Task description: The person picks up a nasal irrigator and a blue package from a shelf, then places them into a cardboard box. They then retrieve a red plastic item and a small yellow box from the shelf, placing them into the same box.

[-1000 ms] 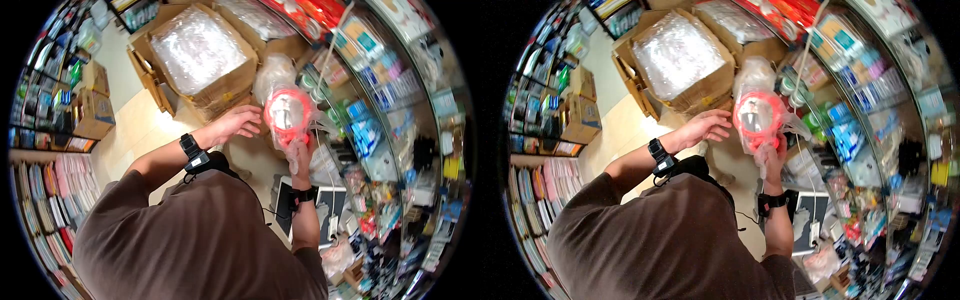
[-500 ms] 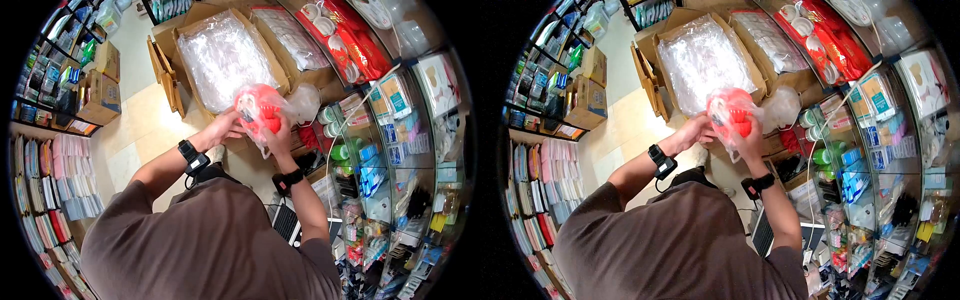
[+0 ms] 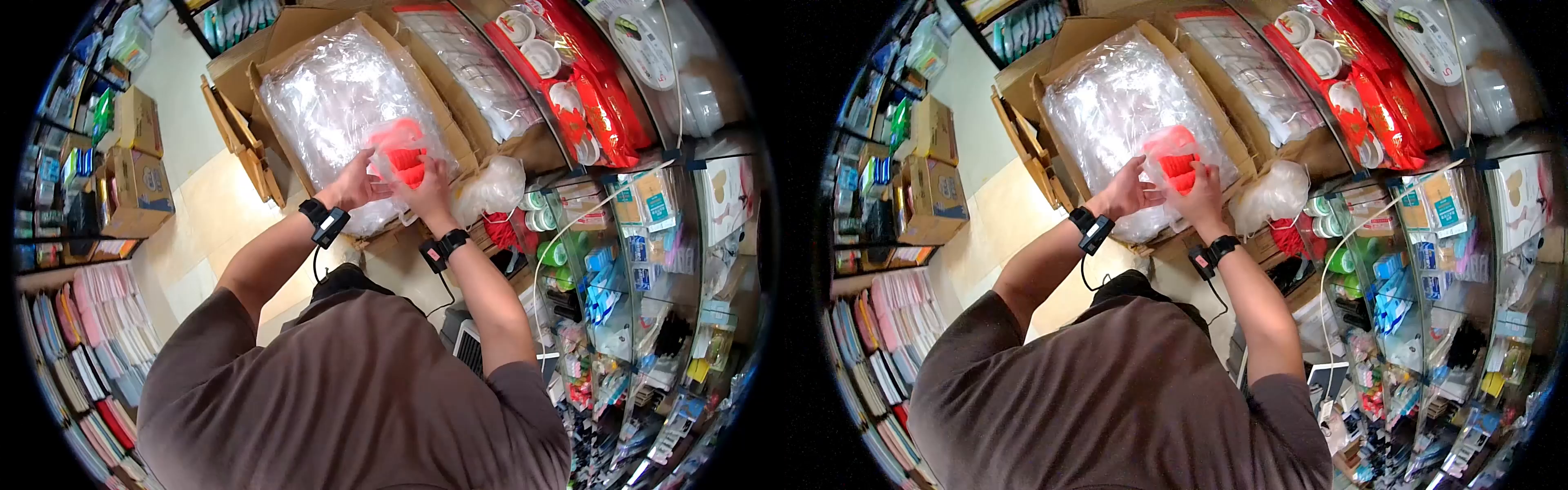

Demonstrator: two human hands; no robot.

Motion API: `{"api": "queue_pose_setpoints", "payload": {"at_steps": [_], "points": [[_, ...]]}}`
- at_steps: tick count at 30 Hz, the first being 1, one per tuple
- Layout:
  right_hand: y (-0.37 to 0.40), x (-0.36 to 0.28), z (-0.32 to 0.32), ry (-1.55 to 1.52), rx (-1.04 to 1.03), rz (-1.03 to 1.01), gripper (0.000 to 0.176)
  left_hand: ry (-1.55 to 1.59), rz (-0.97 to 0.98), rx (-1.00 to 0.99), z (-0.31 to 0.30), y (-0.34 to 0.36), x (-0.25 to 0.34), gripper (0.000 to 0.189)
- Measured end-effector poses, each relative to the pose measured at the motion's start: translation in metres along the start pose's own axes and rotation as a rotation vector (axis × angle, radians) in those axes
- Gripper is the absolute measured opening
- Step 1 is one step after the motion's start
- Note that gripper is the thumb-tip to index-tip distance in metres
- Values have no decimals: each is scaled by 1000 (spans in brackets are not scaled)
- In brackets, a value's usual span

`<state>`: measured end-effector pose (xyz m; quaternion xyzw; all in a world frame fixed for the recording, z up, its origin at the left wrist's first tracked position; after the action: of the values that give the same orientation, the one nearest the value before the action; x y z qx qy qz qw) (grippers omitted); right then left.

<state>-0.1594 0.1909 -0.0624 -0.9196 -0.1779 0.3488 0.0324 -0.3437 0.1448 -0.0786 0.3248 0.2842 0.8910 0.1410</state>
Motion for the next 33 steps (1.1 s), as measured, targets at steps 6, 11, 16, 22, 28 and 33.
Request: {"api": "queue_pose_setpoints", "payload": {"at_steps": [6,11,16,22,28,33], "points": [[-3,18,31,268,-153,118,79,-8,-41,-96,-10,-18,0,78],[3,8,27,563,-336,208,82,-59,-76,-68,-46,-49,-18,85],[12,29,33,644,-712,258,61,-145,-74,-111,-41,-38,-15,92],[21,26,13,545,-488,207,63,-178,-84,-97,-36,-33,-16,91],[48,28,-30,236,-97,86,56,-240,-21,-132,-33,-17,-8,80],[80,57,-97,91,73,240,33,-275,91,-91,-33,-9,0,63]]}}
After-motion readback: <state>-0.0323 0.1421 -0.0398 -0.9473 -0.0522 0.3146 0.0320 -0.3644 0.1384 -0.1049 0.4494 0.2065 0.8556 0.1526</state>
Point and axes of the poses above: each hand's wrist, its own y-axis away from the middle knuckle, its own z-axis out of the palm, x = y × z, the point moved 2 cm from there along -y, towards the middle knuckle, and after that the axes turned 9 degrees about z, right-handed, at the moved point
